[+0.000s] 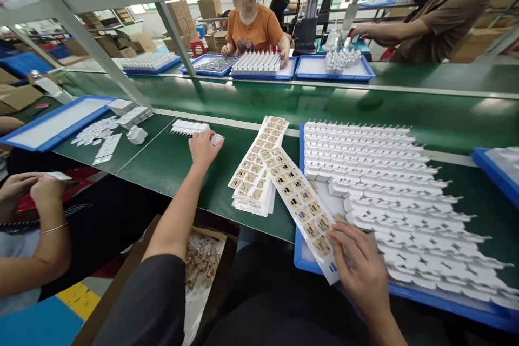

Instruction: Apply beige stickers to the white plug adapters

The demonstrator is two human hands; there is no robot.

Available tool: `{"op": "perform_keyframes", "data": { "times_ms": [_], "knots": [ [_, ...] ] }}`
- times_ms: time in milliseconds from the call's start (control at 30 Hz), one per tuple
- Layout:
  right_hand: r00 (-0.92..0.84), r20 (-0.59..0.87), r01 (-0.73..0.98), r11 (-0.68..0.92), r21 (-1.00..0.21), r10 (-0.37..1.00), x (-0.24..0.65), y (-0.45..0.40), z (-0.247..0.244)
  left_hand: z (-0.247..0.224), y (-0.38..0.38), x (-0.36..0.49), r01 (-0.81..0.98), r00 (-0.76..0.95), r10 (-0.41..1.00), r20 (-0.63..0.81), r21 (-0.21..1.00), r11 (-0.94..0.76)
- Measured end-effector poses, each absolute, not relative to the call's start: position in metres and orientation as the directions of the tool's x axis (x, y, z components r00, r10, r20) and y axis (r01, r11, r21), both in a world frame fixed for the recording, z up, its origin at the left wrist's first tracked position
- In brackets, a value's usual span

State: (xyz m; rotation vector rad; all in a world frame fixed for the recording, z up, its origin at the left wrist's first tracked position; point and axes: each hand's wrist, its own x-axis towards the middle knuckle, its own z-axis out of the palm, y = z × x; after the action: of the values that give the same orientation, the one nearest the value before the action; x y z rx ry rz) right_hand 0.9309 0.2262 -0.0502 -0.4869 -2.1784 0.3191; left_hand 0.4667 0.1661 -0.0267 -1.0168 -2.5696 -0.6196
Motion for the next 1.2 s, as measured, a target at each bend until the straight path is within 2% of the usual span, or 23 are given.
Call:
{"op": "perform_keyframes", "data": {
  "times_ms": [200, 433, 567, 667, 767, 833, 933, 1100, 1200],
  "knots": [
    [-0.54, 0.672, 0.315, 0.862, -0.397, 0.507, 0.928, 0.221, -0.051, -0.031, 0.192, 0.402, 0.696, -0.713, 0.579, 0.396, 0.302, 0.651],
    [-0.46, 0.586, 0.559, 0.73, -0.392, 0.667, 0.924, 0.213, -0.055, -0.045, 0.206, 0.4, 0.775, -0.632, 0.624, 0.46, 0.381, 0.504],
    [-0.455, 0.535, 0.626, 0.683, -0.376, 0.712, 0.921, 0.212, -0.055, -0.026, 0.214, 0.467, 0.898, -0.419, 0.813, 0.404, 0.317, 0.305],
    [-0.467, 0.475, 0.582, 0.664, -0.47, 0.746, 0.924, 0.213, -0.051, -0.008, 0.203, 0.551, 0.939, -0.214, 0.914, 0.345, 0.33, 0.096],
    [-0.495, 0.398, 0.476, 0.624, -0.62, 0.773, 0.933, 0.212, -0.041, -0.002, 0.178, 0.639, 0.879, 0.105, 0.922, 0.372, 0.399, -0.261],
    [-0.513, 0.373, 0.427, 0.606, -0.671, 0.773, 0.941, 0.206, -0.035, -0.007, 0.16, 0.687, 0.827, 0.266, 0.889, 0.373, 0.387, -0.409],
    [-0.545, 0.379, 0.397, 0.628, -0.669, 0.748, 0.955, 0.193, -0.031, -0.022, 0.142, 0.733, 0.804, 0.369, 0.859, 0.354, 0.341, -0.486],
    [-0.577, 0.373, 0.487, 0.673, -0.556, 0.726, 0.975, 0.173, -0.04, -0.046, 0.127, 0.761, 0.815, 0.387, 0.864, 0.321, 0.318, -0.484],
    [-0.597, 0.357, 0.494, 0.679, -0.543, 0.719, 0.98, 0.167, -0.046, -0.052, 0.121, 0.766, 0.819, 0.395, 0.863, 0.316, 0.304, -0.486]
  ]
}}
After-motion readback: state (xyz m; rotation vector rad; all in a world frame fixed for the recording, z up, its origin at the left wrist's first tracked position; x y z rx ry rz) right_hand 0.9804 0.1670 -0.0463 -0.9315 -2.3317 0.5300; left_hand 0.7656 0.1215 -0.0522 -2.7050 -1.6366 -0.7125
